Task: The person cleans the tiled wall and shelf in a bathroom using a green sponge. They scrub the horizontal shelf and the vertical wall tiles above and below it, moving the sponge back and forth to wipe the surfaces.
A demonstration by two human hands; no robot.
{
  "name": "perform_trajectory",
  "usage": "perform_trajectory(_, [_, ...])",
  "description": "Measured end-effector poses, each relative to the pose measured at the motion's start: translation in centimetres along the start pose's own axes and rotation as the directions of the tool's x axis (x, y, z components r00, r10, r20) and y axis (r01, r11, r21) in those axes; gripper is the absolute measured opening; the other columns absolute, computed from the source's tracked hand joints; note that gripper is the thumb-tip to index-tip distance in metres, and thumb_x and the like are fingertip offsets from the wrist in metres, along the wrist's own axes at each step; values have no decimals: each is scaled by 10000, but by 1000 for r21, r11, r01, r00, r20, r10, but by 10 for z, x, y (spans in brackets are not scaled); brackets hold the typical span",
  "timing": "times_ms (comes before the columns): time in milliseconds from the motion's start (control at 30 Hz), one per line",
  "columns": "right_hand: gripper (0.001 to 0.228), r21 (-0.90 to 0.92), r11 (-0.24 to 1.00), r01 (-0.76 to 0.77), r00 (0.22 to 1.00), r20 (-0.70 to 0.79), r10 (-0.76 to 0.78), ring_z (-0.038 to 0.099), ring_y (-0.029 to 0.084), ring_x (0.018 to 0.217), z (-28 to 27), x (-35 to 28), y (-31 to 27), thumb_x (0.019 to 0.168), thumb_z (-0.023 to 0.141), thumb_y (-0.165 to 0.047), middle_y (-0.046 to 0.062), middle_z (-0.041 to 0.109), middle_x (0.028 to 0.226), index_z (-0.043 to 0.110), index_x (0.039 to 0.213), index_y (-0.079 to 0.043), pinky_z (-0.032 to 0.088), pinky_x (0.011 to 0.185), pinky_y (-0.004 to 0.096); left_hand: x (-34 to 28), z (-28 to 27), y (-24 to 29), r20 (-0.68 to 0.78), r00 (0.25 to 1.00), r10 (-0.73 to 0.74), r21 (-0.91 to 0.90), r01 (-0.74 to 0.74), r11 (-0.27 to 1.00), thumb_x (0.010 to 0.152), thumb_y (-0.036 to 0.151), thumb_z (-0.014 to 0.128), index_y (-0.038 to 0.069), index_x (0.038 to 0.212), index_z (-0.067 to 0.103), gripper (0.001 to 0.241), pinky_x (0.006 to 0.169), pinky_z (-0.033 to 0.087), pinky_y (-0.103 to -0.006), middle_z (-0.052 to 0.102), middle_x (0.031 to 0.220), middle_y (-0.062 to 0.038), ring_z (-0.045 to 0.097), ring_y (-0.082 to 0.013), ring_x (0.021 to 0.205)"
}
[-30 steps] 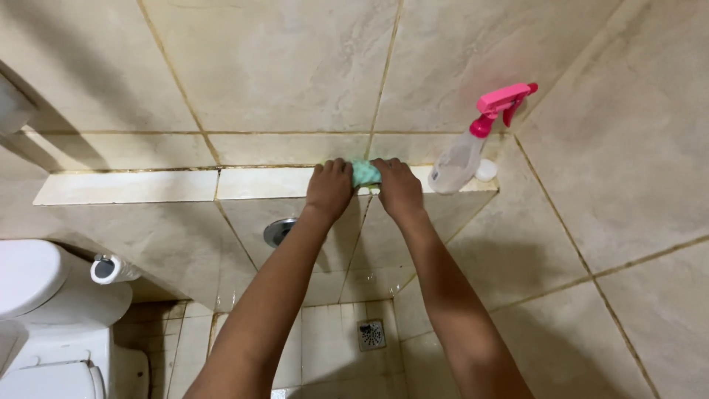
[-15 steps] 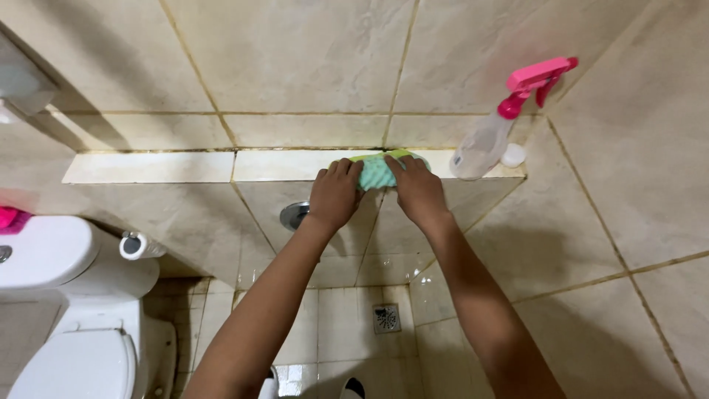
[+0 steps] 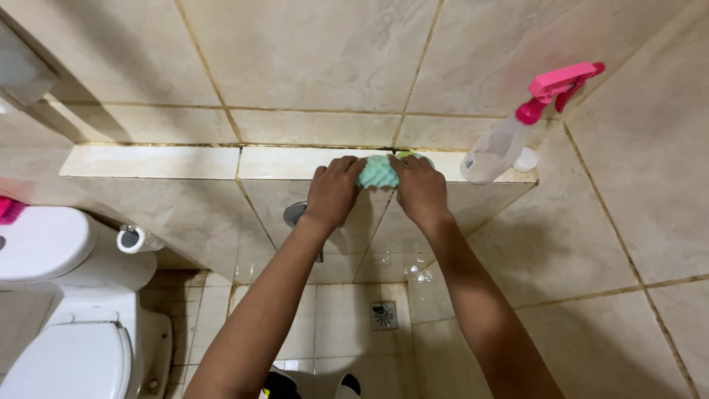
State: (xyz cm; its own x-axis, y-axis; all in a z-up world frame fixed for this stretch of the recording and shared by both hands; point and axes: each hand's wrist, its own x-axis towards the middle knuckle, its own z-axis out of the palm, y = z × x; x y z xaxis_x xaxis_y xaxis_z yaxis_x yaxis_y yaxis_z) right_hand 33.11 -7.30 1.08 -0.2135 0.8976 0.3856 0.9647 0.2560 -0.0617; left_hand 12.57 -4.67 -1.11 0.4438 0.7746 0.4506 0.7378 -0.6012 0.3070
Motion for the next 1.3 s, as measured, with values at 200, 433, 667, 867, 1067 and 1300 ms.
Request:
perform_trajectory(200, [617, -7, 1000, 1, 1000, 4, -1, 649, 318, 1043, -5, 10, -11, 752, 696, -29, 93, 691, 1144, 652, 1357, -143, 571, 797, 449, 1, 4, -17, -73, 997, 0, 20, 1, 1000, 845, 140, 752, 126, 1365, 611, 539, 935, 443, -448, 638, 1304, -57, 595, -251, 1200])
perform_trajectory(433, [596, -19, 998, 58, 997, -53, -59, 659, 321, 1040, 13, 33, -41, 745, 721, -68, 95, 702, 1125, 653, 1335, -126, 573, 783, 448, -5, -16, -53, -102, 994, -35, 62, 42, 997, 833, 136, 759, 143, 1375, 610, 562, 961, 420, -468, 636, 1316, -54, 575, -237, 1230])
perform_trajectory(667, [605, -62, 990, 128, 990, -46, -131, 677, 314, 951, 37, 64, -101, 761, 694, -44, 113, 716, 1064, 644, 1362, -89, 578, 737, 435, -29, -53, -105, -124, 988, -89, 32, 94, 995, 788, 97, 772, 141, 1335, 628, 567, 959, 409, -463, 650, 1318, -35, 574, -225, 1242])
perform_trajectory(867, [614, -84, 979, 185, 983, -2, -186, 683, 305, 924, 46, 98, -162, 739, 699, -66, 121, 714, 1021, 638, 1350, -61, 579, 694, 425, -52, -86, -156, -164, 976, -141, -7, 142, 990, 795, 103, 792, 147, 1345, 625, 576, 948, 414, -452, 637, 1322, -43, 564, -230, 1246])
perform_trajectory(1067, [611, -102, 967, 233, 971, 87, -225, 688, 300, 929, 52, 126, -215, 711, 718, -59, 133, 716, 1005, 633, 1314, -9, 583, 687, 421, -70, -109, -205, -170, 973, -154, 7, 157, 988, 811, 96, 788, 136, 1346, 606, 567, 985, 407, -465, 622, 1332, -42, 563, -235, 1239])
perform_trajectory(1300, [545, -84, 951, 299, 951, 109, -289, 693, 306, 939, 70, 155, -273, 707, 724, -48, 151, 716, 997, 633, 1238, 30, 586, 718, 417, -89, -146, -251, -170, 971, -168, 31, 175, 984, 806, 83, 780, 140, 1340, 604, 565, 965, 387, -459, 618, 1343, -23, 556, -227, 1249])
